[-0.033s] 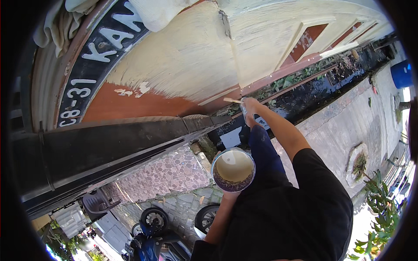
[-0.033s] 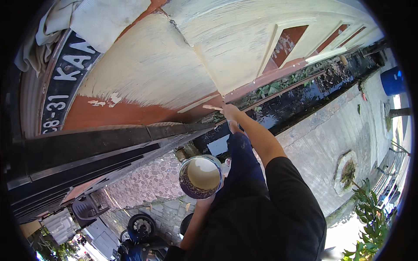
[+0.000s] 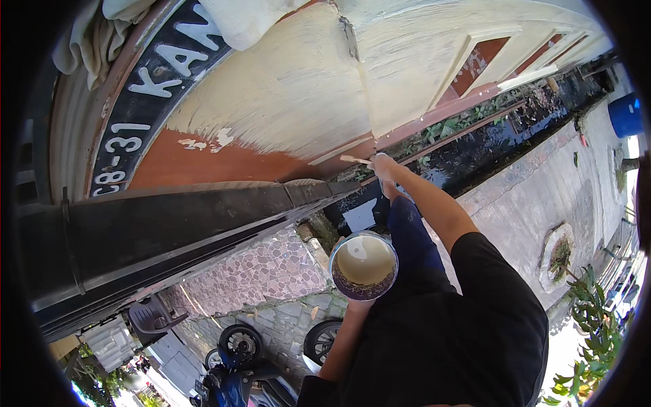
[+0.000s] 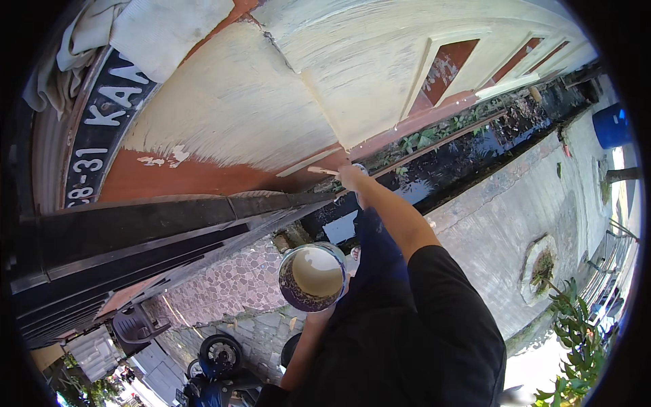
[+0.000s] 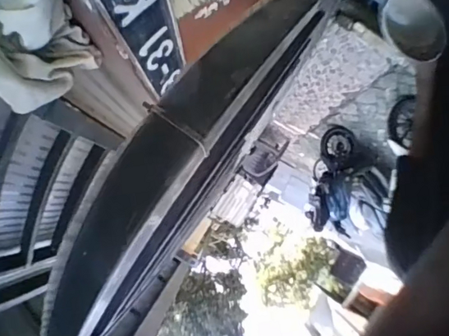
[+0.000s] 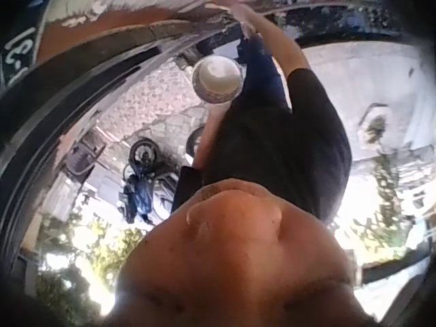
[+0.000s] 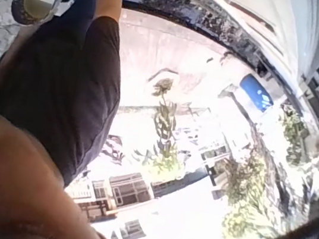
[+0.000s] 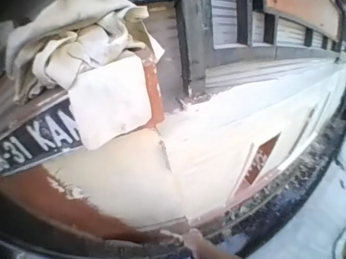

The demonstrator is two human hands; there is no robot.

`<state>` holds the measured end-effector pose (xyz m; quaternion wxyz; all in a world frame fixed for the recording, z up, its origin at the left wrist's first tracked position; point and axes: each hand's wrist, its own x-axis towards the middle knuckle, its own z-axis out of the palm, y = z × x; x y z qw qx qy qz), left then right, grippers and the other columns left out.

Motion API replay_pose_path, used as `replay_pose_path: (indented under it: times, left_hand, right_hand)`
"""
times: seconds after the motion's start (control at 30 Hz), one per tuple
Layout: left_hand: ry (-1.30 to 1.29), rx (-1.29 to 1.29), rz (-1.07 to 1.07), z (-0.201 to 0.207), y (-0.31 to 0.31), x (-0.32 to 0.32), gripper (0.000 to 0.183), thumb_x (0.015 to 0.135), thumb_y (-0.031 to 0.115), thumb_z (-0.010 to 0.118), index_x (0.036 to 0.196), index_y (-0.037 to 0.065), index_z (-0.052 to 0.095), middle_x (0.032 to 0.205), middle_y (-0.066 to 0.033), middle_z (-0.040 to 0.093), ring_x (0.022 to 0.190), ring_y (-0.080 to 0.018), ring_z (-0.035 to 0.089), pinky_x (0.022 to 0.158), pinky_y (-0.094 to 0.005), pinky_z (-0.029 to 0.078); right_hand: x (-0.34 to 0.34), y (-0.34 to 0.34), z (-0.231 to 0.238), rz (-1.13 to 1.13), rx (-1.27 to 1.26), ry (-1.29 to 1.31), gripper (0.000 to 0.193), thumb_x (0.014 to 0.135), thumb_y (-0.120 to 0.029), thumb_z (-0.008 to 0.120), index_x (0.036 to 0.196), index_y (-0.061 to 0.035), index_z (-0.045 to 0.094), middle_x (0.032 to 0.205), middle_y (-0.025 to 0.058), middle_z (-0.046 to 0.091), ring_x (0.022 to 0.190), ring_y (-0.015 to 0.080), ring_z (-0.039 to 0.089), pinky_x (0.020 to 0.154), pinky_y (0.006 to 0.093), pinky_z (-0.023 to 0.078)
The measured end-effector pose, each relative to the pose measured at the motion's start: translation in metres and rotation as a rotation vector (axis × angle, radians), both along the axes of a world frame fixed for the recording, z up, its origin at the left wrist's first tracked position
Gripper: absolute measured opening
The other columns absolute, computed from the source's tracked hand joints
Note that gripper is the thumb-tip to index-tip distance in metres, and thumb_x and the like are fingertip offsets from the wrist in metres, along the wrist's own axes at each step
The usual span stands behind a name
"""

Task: Painting an exterior wall with a brush and a paint can.

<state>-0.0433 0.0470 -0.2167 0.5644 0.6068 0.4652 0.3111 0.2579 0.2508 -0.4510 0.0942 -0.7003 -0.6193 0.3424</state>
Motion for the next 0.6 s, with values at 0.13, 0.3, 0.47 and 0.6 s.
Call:
replay_pose_path:
  times: [0.13,0.3,0.47,0.6]
  left_hand:
    - [-0.008,-0.014,-0.002,-0.004,-0.007,-0.002,0.067,0.097,0.028,0.078,0.155,0.008,0.05,0.151,-0.01,0.062,0.141,-0.0258,0.058,0.121,-0.0418,0.044]
    - [-0.031,-0.072,0.014,-0.012,-0.016,-0.005,0.065,0.1,0.029,0.076,0.155,0.009,0.051,0.151,-0.0097,0.062,0.142,-0.0257,0.058,0.122,-0.0416,0.043]
    - [-0.143,-0.191,0.063,-0.005,-0.017,0.0,0.062,0.102,0.03,0.074,0.155,0.009,0.051,0.152,-0.0096,0.061,0.142,-0.026,0.058,0.122,-0.0418,0.043]
    - [0.1,0.221,-0.153,0.007,-0.007,0.002,0.057,0.108,0.033,0.065,0.156,0.008,0.049,0.156,-0.0097,0.057,0.145,-0.0265,0.055,0.123,-0.0433,0.043]
  right_hand:
    - [-0.028,0.038,0.007,0.141,-0.025,-0.099,0.031,0.102,-0.028,0.065,0.111,0.0002,0.075,0.101,0.026,0.077,0.1,0.0446,0.075,0.09,0.0552,0.059]
    - [0.078,0.016,0.021,-0.064,0.025,-0.239,0.028,0.101,-0.02,0.062,0.114,0.0004,0.075,0.109,0.0273,0.077,0.105,0.0441,0.075,0.093,0.0538,0.06]
    - [0.109,-0.018,0.039,-0.09,-0.025,-0.217,0.03,0.1,-0.019,0.061,0.117,0.0014,0.075,0.114,0.0279,0.076,0.109,0.0456,0.074,0.094,0.053,0.06]
    - [0.039,-0.01,0.042,0.036,-0.002,-0.102,0.027,0.098,-0.019,0.064,0.106,0.0022,0.078,0.105,0.0257,0.077,0.103,0.0435,0.076,0.091,0.0525,0.06]
